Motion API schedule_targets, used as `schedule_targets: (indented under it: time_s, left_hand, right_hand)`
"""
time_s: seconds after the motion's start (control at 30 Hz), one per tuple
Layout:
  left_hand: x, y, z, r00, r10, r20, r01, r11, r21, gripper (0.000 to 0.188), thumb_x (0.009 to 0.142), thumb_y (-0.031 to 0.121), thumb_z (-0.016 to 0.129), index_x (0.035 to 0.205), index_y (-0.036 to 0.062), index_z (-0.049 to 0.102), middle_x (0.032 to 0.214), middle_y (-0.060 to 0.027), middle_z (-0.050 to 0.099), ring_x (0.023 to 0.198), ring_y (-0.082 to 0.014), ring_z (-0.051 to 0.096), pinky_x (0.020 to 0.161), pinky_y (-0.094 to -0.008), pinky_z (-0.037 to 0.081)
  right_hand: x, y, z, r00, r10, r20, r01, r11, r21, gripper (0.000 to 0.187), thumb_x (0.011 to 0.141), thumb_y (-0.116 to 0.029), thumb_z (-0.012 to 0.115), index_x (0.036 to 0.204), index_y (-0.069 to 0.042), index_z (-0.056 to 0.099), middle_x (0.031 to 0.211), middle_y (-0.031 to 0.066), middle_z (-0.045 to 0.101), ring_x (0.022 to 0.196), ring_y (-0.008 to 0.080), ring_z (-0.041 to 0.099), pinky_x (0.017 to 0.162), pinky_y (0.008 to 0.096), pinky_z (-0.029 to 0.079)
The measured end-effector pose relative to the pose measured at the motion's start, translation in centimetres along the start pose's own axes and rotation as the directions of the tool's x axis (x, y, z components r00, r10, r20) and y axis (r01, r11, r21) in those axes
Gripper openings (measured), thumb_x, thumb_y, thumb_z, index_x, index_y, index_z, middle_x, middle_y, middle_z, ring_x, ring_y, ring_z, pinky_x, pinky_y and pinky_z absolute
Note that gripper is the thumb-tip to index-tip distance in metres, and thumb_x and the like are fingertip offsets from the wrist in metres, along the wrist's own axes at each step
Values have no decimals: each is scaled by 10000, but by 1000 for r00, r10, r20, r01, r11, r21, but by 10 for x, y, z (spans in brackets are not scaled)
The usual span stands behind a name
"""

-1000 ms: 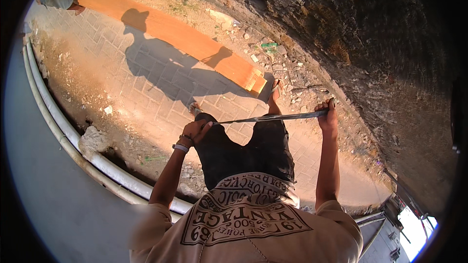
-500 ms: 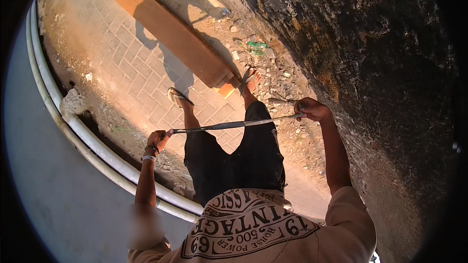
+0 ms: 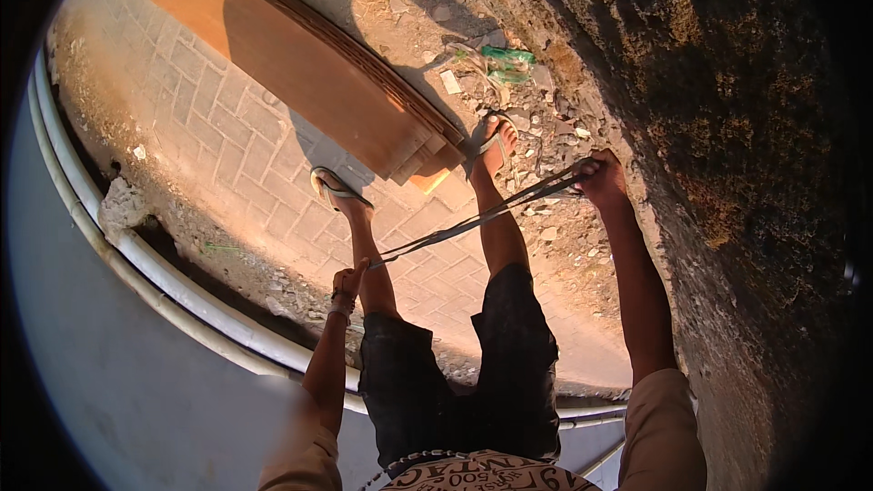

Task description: The person ties a bundle of long wooden planks together using thin wire, wrapping the wire around the planks and twisting the ends by hand.

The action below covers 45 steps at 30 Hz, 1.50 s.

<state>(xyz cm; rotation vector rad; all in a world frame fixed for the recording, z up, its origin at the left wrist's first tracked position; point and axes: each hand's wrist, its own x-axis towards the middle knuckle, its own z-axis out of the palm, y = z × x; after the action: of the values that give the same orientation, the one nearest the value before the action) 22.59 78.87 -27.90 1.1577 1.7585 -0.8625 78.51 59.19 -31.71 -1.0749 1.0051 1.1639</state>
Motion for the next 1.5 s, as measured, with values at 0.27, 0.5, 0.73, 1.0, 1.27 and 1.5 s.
schedule_targets:
  time_s: [0.27,0.5,0.73,1.0,1.27,1.5]
  left_hand:
    - [59,24,12,968,-250,33,220,774,-593,513,849,513,566,538,214,287,416,91,215,307,-51,186,312,-239,142]
    - [150,57,-35,995,-2,102,100,207,-973,529,887,517,514,528,218,267,451,82,180,358,-65,168,359,-243,136]
    - [306,93,-4,970,220,108,173,-301,-938,361,988,271,299,1015,4,541,936,-111,615,785,-211,606,691,-332,500]
    - [310,119,56,958,262,121,188,-252,-949,357,983,335,316,988,75,560,908,-41,620,795,-206,609,620,-338,476]
    - [239,-34,-36,938,-227,-262,67,861,-505,776,785,708,470,1187,45,421,1018,-139,579,741,-197,586,642,-349,457]
    - [187,26,-71,978,209,-2,-188,877,-442,595,891,595,403,1151,65,480,912,-98,611,643,-150,586,586,-290,446]
  right_hand:
    - [84,15,-2,937,-200,287,335,278,-900,371,789,-114,679,1126,-9,565,771,37,602,680,115,552,607,247,425]
    - [163,24,80,984,-135,112,170,581,-796,197,836,-97,628,1017,-24,599,785,44,586,719,120,557,556,233,424]
    - [316,106,105,973,5,233,161,707,-688,123,866,-80,570,930,15,526,877,125,569,771,188,592,621,265,541]
    - [323,184,126,994,-108,6,93,825,-558,160,854,-165,590,824,-9,601,753,71,587,680,144,588,563,260,538]
    - [158,72,116,888,-458,-53,450,886,-112,332,934,-275,509,654,-144,388,539,-32,336,602,169,427,655,339,421]
    - [-83,8,122,11,-992,-123,812,81,-578,238,927,-272,407,787,-84,451,590,-20,328,520,105,276,509,264,270]
